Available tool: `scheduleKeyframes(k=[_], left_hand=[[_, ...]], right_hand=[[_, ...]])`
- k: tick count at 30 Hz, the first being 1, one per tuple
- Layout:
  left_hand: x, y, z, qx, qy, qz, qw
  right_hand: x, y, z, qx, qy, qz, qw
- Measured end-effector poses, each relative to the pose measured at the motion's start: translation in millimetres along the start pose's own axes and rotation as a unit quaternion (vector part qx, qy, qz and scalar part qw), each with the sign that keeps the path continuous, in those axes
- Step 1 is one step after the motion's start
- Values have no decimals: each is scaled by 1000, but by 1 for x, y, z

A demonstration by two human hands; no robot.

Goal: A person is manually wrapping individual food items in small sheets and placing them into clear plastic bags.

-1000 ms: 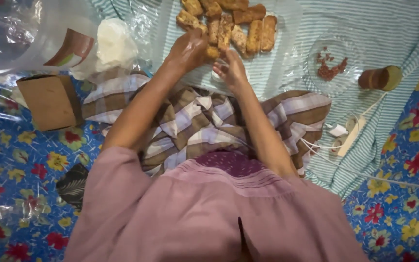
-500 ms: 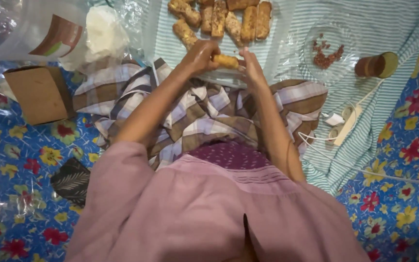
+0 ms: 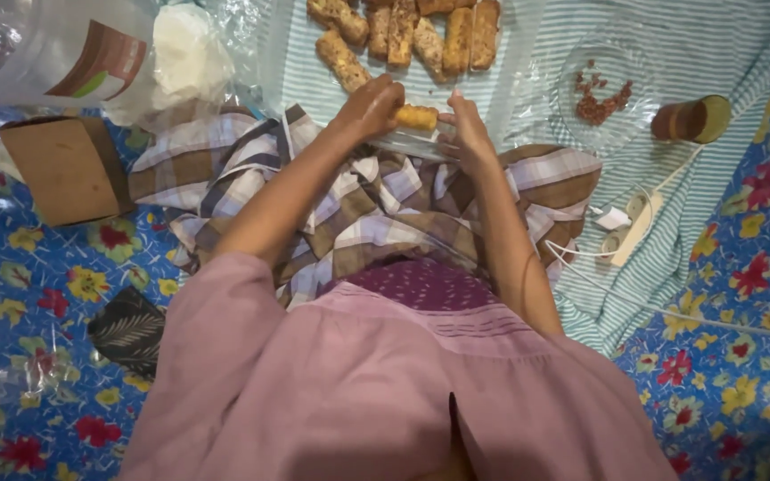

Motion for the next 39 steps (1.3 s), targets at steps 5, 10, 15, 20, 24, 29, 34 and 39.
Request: scheduleKeyframes(k=[5, 10, 15, 20, 24, 29, 34, 39], left_hand=[[2, 3, 4, -14, 15, 29, 999], [16, -4, 4, -36, -10, 20, 999], [19, -8, 5, -43, -24, 20, 999], [12, -1, 2, -52, -13, 8, 999], [20, -9, 1, -33, 4, -4, 999], [3, 5, 3, -47, 7, 10, 999], [-8, 12, 2, -30, -5, -9, 1000], [-15, 15, 3, 5, 33, 5, 999]], right_hand=[[2, -3, 8, 3, 5, -23, 1000], [-3, -3, -5, -9, -2, -34, 999], [-6, -3, -16, -5, 6, -33, 999], [-11, -2, -32, -4, 5, -35, 999], [-10, -1, -32, -11, 2, -30, 999], [-6, -5, -19, -11, 8, -13, 1000], [-4, -6, -15, -25, -11, -10, 1000], [0, -9, -4, -14, -12, -9, 1000]])
Point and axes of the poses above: each hand's wrist, its own z-axis towards the middle knuckle, its own y-axis out of the palm, x = y × z, the point moved 10 cm from there along z, towards the middle knuckle, and after that the axes turned 14 degrees about y, right-handed, at the moved point
